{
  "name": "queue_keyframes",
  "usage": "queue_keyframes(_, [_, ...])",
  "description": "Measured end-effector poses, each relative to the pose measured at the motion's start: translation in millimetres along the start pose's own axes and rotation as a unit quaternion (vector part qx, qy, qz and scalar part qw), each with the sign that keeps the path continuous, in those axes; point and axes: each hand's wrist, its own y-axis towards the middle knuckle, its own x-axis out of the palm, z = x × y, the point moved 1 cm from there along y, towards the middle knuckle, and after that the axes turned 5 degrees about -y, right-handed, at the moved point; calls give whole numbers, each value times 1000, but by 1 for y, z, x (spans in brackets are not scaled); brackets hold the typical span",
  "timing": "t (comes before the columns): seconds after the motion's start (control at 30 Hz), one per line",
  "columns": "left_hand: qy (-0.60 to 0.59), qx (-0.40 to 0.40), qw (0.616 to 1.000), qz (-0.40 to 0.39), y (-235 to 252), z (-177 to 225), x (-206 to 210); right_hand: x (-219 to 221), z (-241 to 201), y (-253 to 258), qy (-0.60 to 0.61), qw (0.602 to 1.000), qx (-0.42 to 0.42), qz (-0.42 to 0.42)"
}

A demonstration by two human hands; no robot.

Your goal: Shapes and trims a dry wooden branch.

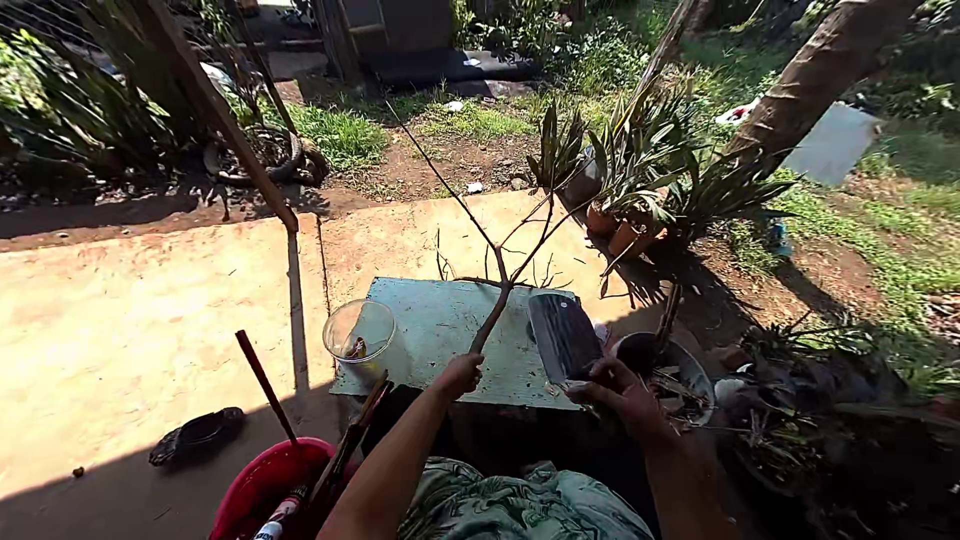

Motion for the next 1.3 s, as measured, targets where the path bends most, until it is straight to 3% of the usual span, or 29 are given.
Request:
queue_keyframes(0.1, [50, 42, 998, 14, -5, 21, 23, -4, 7, -43, -55, 993, -87, 54])
queue_keyframes(0.2, [41, 53, 998, 16, -35, 34, 43, -10, 19, -72, -123, 950, -195, 213])
queue_keyframes(0.3, [-7, 55, 998, 4, -90, 33, 57, -14, 29, -75, 83, 935, -153, 308])
queue_keyframes(0.37, [-26, 64, 997, -14, -129, 24, 57, -12, 33, -74, 140, 937, -94, 307])
queue_keyframes(0.47, [-68, 81, 994, -24, -174, 8, 50, -5, 53, -74, -78, 943, -132, 297])
queue_keyframes(0.57, [-67, 92, 993, -20, -200, -3, 48, 14, 74, -66, -333, 881, -216, 258])
queue_keyframes(0.7, [-37, 108, 993, -2, -213, -21, 58, 45, 88, -53, -470, 820, -245, 215])
queue_keyframes(0.87, [-24, 124, 992, -3, -223, -38, 74, 65, 91, -56, -485, 818, -267, 154])
queue_keyframes(1.0, [-39, 114, 993, -8, -218, -50, 74, 71, 88, -75, -458, 852, -243, 72])
queue_keyframes(1.17, [-49, 102, 993, -24, -217, -56, 71, 67, 80, -79, -452, 878, -158, 11])
queue_keyframes(1.3, [-29, 79, 996, -15, -216, -60, 65, 49, 69, -44, -495, 868, 5, -37])
